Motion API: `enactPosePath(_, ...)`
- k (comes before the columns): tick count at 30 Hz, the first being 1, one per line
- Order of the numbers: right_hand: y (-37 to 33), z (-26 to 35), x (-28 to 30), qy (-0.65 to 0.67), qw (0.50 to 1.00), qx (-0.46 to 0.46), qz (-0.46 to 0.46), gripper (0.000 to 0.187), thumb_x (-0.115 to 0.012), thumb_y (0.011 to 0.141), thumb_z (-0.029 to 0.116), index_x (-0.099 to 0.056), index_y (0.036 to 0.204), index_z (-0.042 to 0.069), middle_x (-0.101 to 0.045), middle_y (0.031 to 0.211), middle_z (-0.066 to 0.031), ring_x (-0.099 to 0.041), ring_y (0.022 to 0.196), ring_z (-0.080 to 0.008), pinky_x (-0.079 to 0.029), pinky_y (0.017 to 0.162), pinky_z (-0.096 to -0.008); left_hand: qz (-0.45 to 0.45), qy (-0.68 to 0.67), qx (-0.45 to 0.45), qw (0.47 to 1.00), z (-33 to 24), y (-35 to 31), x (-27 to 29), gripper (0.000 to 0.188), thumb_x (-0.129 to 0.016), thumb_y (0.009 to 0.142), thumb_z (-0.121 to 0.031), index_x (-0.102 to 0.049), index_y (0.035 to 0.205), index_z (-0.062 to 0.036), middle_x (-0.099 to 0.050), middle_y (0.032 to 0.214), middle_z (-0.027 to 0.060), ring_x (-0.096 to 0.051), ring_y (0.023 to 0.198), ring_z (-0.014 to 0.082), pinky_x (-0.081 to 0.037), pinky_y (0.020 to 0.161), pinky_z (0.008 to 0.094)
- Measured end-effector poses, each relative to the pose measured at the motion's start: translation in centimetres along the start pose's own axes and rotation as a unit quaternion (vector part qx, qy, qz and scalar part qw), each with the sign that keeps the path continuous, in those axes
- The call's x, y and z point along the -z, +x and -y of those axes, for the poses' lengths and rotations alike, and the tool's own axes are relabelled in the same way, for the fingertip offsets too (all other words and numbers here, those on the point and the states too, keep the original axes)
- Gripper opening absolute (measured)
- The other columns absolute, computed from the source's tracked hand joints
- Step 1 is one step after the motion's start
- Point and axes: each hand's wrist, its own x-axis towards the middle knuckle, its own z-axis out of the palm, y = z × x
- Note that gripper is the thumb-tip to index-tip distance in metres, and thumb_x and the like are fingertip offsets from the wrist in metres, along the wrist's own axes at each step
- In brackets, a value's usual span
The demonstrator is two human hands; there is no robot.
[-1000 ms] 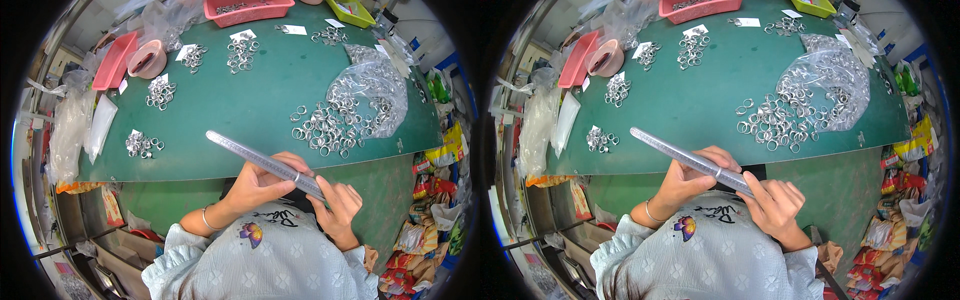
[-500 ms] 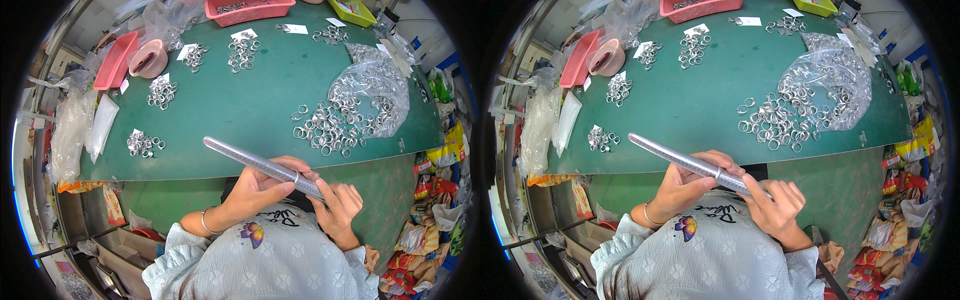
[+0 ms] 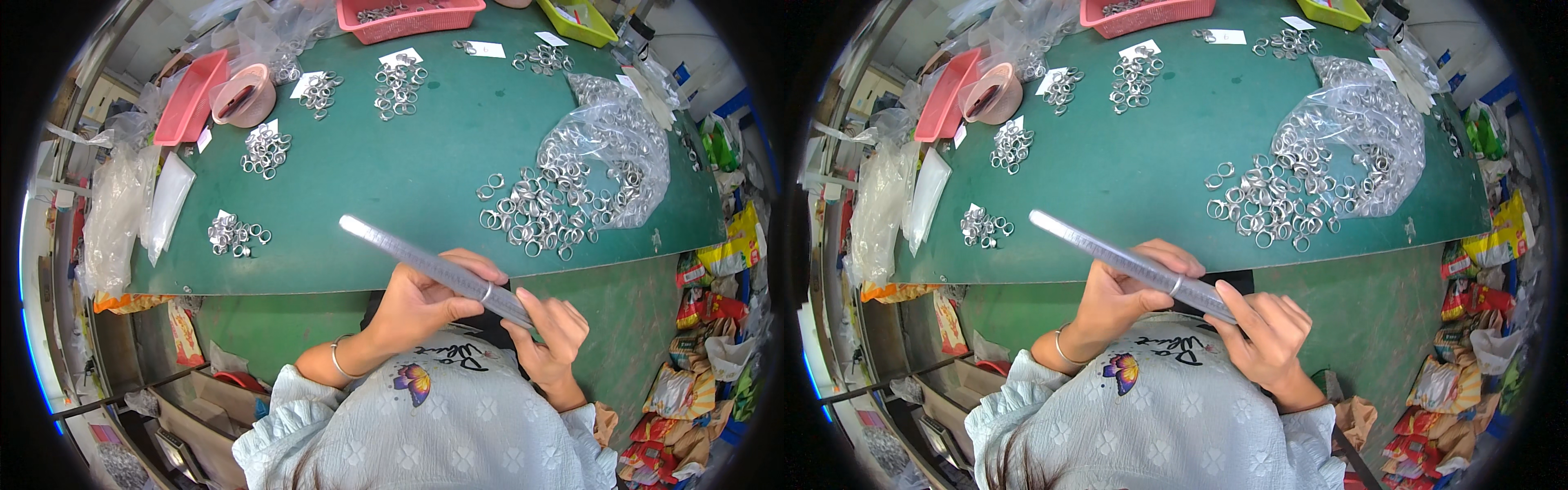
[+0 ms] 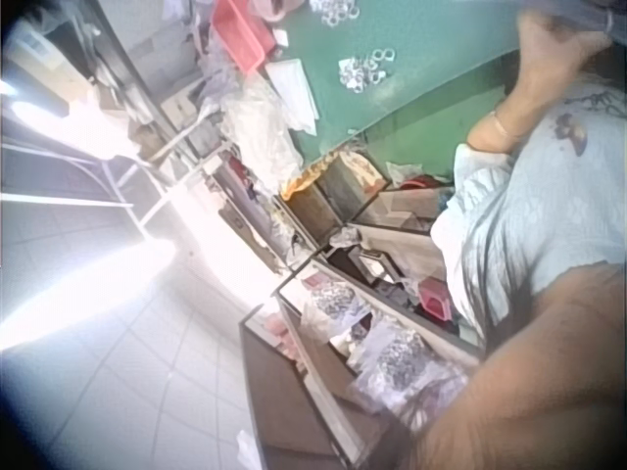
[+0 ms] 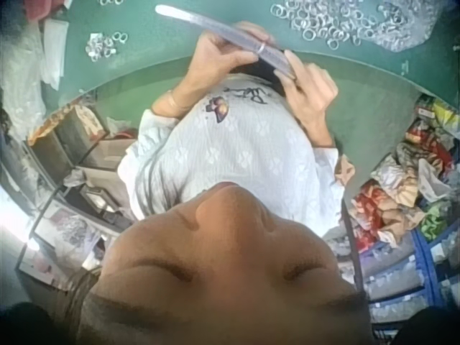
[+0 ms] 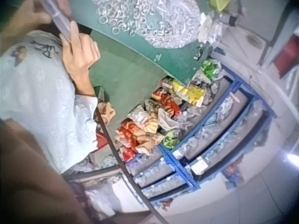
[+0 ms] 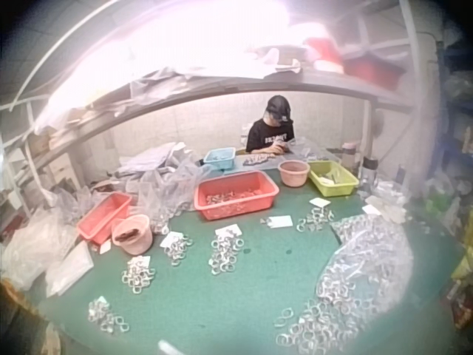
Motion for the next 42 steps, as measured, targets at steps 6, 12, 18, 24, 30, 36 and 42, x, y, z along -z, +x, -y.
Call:
enactPosePath(6, -0.7, -0.7, -0.2, -0.032, 0.999, -0.026, -0.002, 0.040, -0.076, 0.062, 0.012, -0.067, 0.100, 0.006, -0.050, 0.058, -0.0036, -0.046, 0.045, -0.0178, -0.033, 0.043, -0.0293, -0.170, 0.027, -0.135, 0.976, 0.8, 0.9, 0.6, 0.031, -0.062, 0.081, -0.002, -0.053, 0.109, 0.0056, -0.062, 0.094, 0.0146, -0.060, 0.091, 0.0220, -0.049, 0.084, 0.0338)
enactPosePath(12, -3.0, -3.4, -1.1, 0.223, 0.948, -0.227, -0.034, 0.032, -0.073, 0.073, 0.012, -0.064, 0.102, 0.001, -0.052, 0.059, -0.0010, -0.042, 0.045, -0.0080, -0.033, 0.043, -0.0273, -0.246, -0.148, -0.174, 0.942, 0.3, 2.5, 5.0, 0.037, -0.056, 0.087, -0.006, -0.043, 0.119, 0.0070, -0.056, 0.107, 0.0142, -0.054, 0.105, 0.0232, -0.041, 0.098, 0.0371)
enactPosePath(18, -2.7, -3.2, -1.1, 0.606, 0.690, -0.394, -0.031, 0.025, -0.067, 0.079, 0.007, -0.054, 0.098, -0.003, -0.043, 0.057, 0.0045, -0.035, 0.042, -0.0030, -0.028, 0.038, -0.0197, -0.042, 0.354, -0.138, 0.924, 2.9, 3.4, -0.3, 0.058, -0.069, 0.070, 0.005, -0.045, 0.123, 0.0022, -0.063, 0.101, 0.0157, -0.061, 0.095, 0.0211, -0.050, 0.082, 0.0319)
enactPosePath(24, -1.8, -3.1, -0.4, 0.565, 0.714, -0.406, -0.077, 0.017, -0.064, 0.083, 0.007, -0.055, 0.092, -0.003, -0.049, 0.060, 0.0015, -0.036, 0.039, -0.0018, -0.025, 0.034, -0.0181, 0.024, 0.411, -0.192, 0.891, 4.1, 4.8, -2.5, 0.069, -0.070, 0.069, 0.004, -0.039, 0.129, -0.0010, -0.064, 0.105, 0.0138, -0.064, 0.094, 0.0237, -0.050, 0.081, 0.0316)
enactPosePath(30, -1.9, -4.4, 1.0, 0.472, 0.765, -0.425, -0.107, 0.013, -0.063, 0.084, 0.009, -0.057, 0.083, -0.002, -0.050, 0.058, 0.0014, -0.036, 0.039, -0.0013, -0.024, 0.033, -0.0180, 0.099, 0.445, -0.179, 0.872, 5.7, 5.8, -4.0, 0.071, -0.072, 0.068, 0.000, -0.039, 0.131, -0.0030, -0.058, 0.116, 0.0135, -0.060, 0.102, 0.0267, -0.048, 0.085, 0.0330)
enactPosePath(36, -2.0, -14.4, 6.1, 0.241, 0.841, -0.415, -0.249, 0.022, -0.064, 0.084, 0.019, -0.055, 0.070, 0.005, -0.042, 0.051, 0.0055, -0.032, 0.039, -0.0007, -0.019, 0.036, -0.0194, -0.027, 0.598, -0.116, 0.793, 6.0, 7.1, -0.9, 0.059, -0.071, 0.069, -0.006, -0.046, 0.123, -0.0016, -0.051, 0.119, 0.0169, -0.048, 0.111, 0.0337, -0.040, 0.094, 0.0375)
enactPosePath(42, -0.4, -30.0, 14.8, 0.112, 0.855, -0.409, -0.298, 0.024, -0.066, 0.081, 0.018, -0.054, 0.067, 0.002, -0.042, 0.048, 0.0026, -0.036, 0.037, -0.0049, -0.025, 0.035, -0.0230, -0.079, 0.659, -0.084, 0.743, 5.9, 8.1, 1.5, 0.045, -0.070, 0.070, -0.006, -0.055, 0.112, -0.0011, -0.054, 0.114, 0.0160, -0.050, 0.106, 0.0335, -0.040, 0.092, 0.0376)
